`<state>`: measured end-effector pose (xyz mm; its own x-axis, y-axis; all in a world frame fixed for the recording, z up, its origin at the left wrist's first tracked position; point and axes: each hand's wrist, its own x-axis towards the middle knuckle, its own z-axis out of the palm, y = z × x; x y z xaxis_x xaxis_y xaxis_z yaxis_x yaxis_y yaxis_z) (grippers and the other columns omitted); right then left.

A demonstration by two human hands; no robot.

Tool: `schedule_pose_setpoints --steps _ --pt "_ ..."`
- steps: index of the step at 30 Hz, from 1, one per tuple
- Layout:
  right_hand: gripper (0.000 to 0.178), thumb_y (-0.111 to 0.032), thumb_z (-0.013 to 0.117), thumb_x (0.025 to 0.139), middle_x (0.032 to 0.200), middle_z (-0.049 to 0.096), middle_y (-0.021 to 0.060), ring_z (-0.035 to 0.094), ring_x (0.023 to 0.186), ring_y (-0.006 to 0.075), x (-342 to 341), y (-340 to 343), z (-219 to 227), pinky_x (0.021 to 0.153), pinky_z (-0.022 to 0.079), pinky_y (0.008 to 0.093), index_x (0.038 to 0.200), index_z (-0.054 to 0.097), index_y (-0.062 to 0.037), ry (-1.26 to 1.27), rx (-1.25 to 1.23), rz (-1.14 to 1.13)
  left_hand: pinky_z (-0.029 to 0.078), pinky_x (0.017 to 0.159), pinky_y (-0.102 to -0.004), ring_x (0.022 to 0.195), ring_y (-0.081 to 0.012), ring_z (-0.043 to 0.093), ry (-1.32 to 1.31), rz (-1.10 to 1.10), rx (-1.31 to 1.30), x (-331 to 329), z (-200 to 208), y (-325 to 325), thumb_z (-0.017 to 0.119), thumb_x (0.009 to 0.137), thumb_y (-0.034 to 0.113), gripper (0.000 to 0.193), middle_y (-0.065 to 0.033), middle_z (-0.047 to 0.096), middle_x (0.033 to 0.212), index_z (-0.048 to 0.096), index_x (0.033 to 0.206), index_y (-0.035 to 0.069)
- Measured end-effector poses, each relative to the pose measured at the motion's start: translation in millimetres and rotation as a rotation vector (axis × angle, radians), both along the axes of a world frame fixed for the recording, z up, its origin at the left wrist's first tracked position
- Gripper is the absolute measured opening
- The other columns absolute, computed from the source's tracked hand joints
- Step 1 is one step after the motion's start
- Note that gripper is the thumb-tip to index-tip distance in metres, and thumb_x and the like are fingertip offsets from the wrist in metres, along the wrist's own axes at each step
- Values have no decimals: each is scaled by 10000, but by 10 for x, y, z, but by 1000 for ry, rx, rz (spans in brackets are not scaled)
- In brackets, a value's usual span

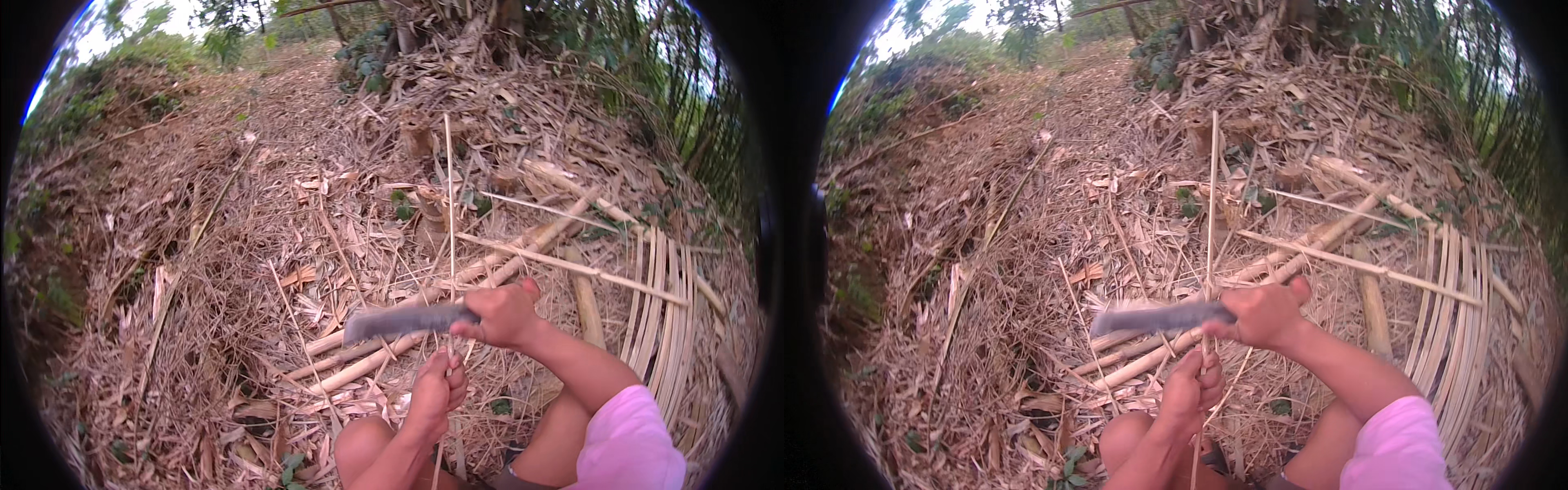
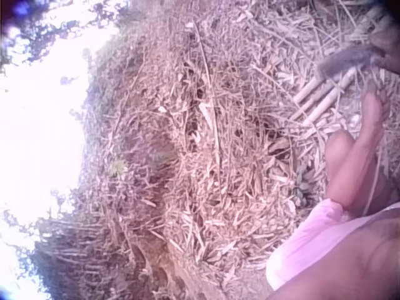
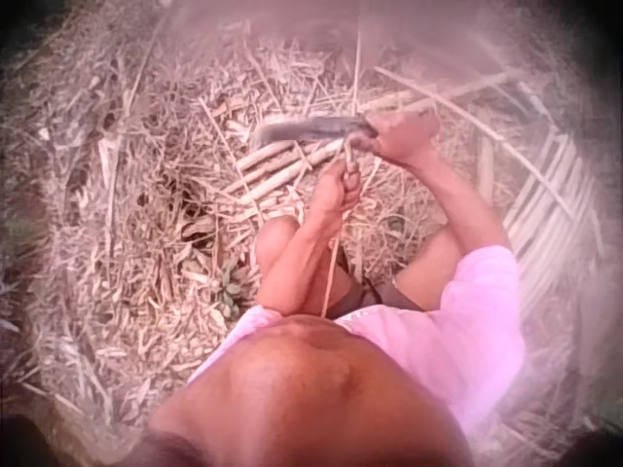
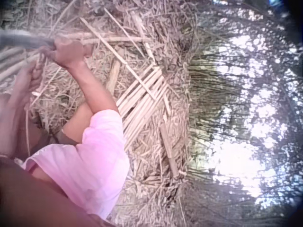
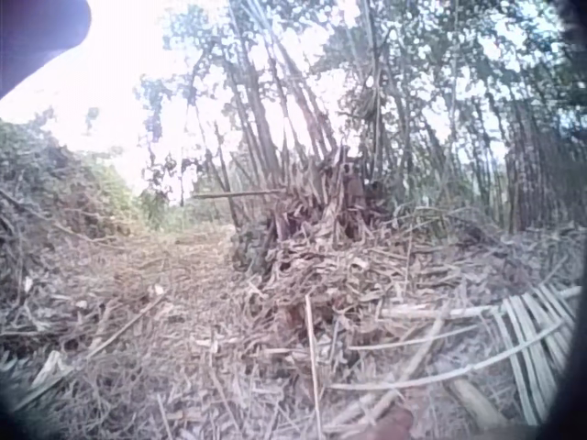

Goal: The person uses a machete to shave and smooth the surface of a thin bamboo strip while sitting on the ground.

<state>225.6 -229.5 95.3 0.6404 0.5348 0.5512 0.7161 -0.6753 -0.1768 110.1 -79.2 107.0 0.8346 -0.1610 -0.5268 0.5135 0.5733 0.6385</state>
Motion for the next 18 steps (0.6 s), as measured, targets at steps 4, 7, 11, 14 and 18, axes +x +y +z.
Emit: schedule_pose_setpoints --steps 4,7,11,14,18 --pt "676 -777 456 823 549 591 30 583 451 186 325 -151 -30 458 466 403 640 563 -135 -4 -71 -150 150 372 -237 414 -51 211 -5 0 3 -64 78 -34 317 1060 328 320 69 284 556 426 829 135" --pt "674 -796 450 805 545 589 10 581 440 179 471 -305 89 471 479 406 678 583 -148 200 30 -208 143 371 -242 418 -52 193 -3 -15 -25 -83 148 -100 305 1065 328 332 68 276 555 425 827 131" --pt "712 -808 358 849 520 536 31 586 483 224 14 -26 173 473 456 339 673 564 -149 -135 -80 56 142 372 -239 421 -54 195 4 20 -20 -151 116 35 300 1065 324 334 62 283 560 424 825 128" --pt "693 -810 376 837 510 521 -6 577 473 175 727 -305 191 514 440 408 674 556 -161 189 68 -135 151 369 -251 419 -61 198 9 -20 25 -208 119 -51 289 1060 315 330 64 274 556 417 814 136" --pt "696 -839 383 809 529 531 -22 575 473 159 977 -338 151 509 426 423 667 562 -182 349 -70 -350 152 370 -249 419 -62 196 17 -49 -10 -78 130 -139 297 1057 316 331 65 269 558 410 806 132"
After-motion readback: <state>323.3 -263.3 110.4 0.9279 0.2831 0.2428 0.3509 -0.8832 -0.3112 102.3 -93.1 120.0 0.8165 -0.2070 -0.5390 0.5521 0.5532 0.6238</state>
